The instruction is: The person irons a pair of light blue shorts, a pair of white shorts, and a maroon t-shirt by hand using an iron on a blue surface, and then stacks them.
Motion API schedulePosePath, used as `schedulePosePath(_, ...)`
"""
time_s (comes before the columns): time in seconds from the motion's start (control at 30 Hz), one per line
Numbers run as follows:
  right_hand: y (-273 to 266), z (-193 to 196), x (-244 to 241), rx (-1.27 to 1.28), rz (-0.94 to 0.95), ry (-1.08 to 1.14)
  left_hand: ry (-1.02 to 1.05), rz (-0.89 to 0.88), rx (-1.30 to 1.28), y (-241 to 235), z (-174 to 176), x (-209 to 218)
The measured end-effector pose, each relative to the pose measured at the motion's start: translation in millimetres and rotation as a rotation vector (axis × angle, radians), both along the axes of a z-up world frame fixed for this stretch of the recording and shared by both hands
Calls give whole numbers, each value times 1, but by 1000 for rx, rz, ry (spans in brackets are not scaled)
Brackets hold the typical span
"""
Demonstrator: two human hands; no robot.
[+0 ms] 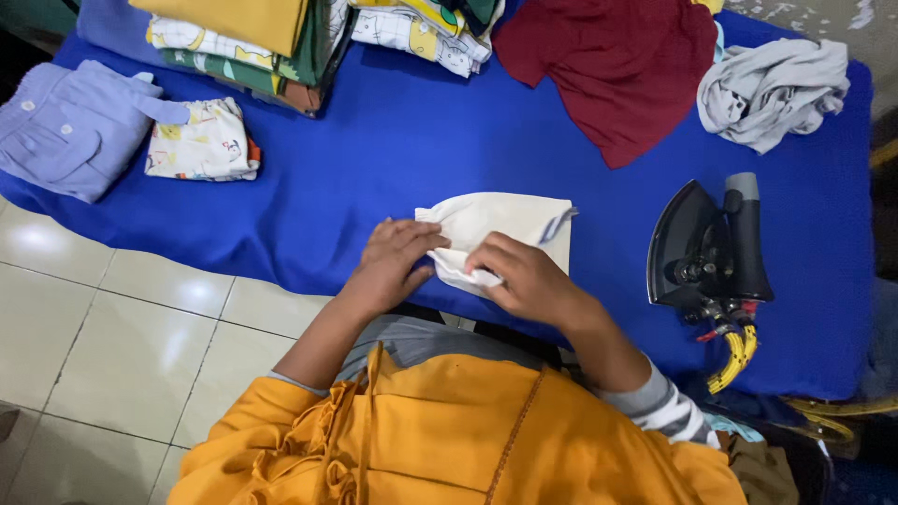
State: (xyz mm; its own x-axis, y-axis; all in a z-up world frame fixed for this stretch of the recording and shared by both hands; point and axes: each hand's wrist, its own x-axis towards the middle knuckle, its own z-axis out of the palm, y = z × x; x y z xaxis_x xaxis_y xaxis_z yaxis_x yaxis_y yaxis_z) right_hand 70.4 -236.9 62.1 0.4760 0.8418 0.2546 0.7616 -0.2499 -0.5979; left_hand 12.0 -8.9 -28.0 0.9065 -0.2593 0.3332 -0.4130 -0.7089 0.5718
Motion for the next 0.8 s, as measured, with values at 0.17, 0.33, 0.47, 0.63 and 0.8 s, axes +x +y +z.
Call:
schedulePosePath(0.17, -31, 15, -16, 97, -57, 128, -80, -11, 86, 8, 2, 18)
schedulePosePath(0.33, -56, 32, -6, 248, -160, 203, -96, -99, -62, 6, 59, 27)
schedulePosePath(0.47, -74, 37, 5, 418, -271, 227, -197, -175, -231, 7, 123, 26)
schedulePosePath(0.63, -78, 60, 1, 530, -408, 445, -241, -186, -101, 13, 181, 27)
schedulePosePath(0.8, -93, 47, 6, 471, -433, 473, -197, -214, 23, 11, 210, 27)
